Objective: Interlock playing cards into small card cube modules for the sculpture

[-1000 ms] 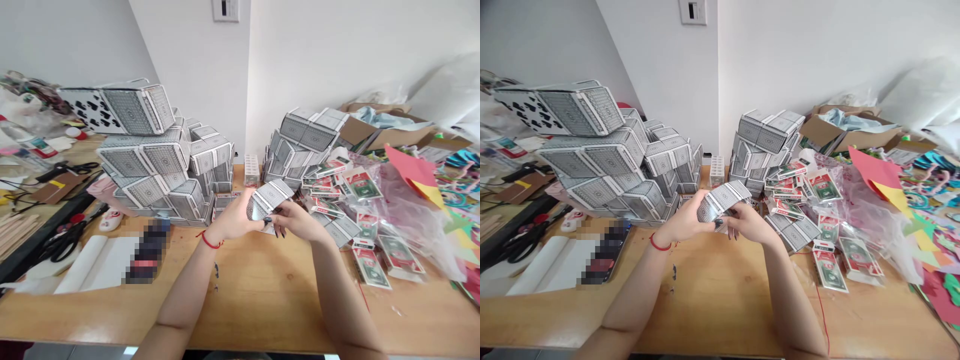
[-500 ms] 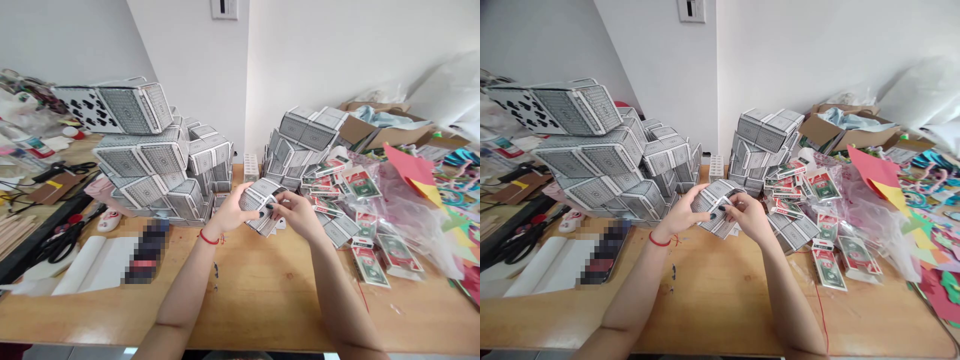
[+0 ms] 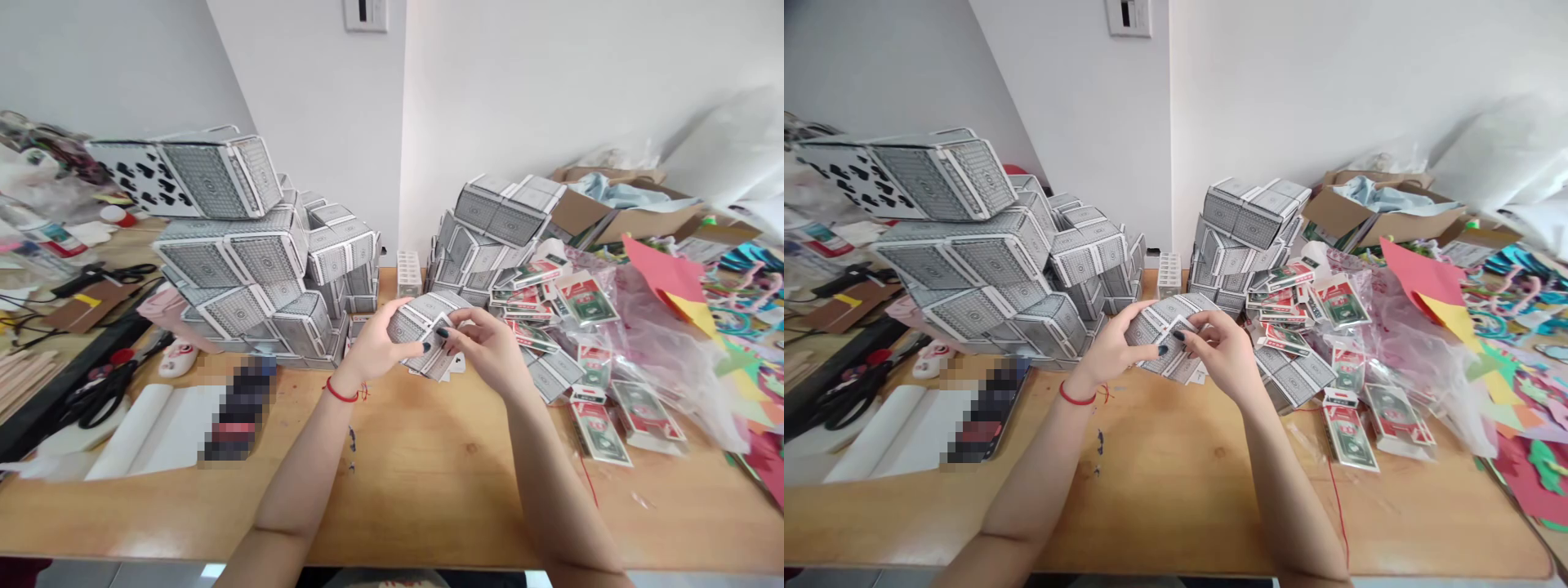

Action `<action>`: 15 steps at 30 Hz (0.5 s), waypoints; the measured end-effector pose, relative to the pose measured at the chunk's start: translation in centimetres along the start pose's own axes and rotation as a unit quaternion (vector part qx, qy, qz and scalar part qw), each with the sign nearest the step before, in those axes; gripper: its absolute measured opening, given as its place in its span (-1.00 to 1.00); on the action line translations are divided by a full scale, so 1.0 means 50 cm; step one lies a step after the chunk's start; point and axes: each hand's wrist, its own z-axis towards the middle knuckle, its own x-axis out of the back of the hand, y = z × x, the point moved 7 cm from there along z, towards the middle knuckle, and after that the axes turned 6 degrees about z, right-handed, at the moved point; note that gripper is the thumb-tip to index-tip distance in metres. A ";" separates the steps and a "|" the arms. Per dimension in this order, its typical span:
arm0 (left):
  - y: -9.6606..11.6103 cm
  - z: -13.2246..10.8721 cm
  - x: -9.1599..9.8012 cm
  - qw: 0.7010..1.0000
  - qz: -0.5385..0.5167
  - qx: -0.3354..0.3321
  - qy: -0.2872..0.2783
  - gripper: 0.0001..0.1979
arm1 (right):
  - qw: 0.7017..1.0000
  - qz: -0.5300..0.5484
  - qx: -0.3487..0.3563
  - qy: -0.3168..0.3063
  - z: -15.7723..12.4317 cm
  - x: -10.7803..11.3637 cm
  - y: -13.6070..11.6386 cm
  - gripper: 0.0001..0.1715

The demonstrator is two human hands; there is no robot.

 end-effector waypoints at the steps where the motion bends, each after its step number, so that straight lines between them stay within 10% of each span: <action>1: -0.003 0.001 0.003 1.000 -0.005 0.003 0.013 -0.36 | 1.000 0.003 0.009 0.020 -0.002 0.006 -0.006 -0.64; 5: -0.014 -0.003 0.013 0.997 -0.017 0.003 0.069 -0.39 | 0.998 -0.001 -0.020 0.057 -0.016 0.032 -0.003 -0.59; 10: -0.009 -0.039 0.007 0.990 0.016 -0.029 0.140 -0.38 | 0.967 0.056 -0.228 -0.097 -0.058 -0.011 0.082 -0.41; 15: -0.009 -0.086 -0.032 0.984 0.061 -0.085 0.141 -0.26 | 0.923 0.239 -0.267 -0.138 -0.090 -0.086 0.141 -0.40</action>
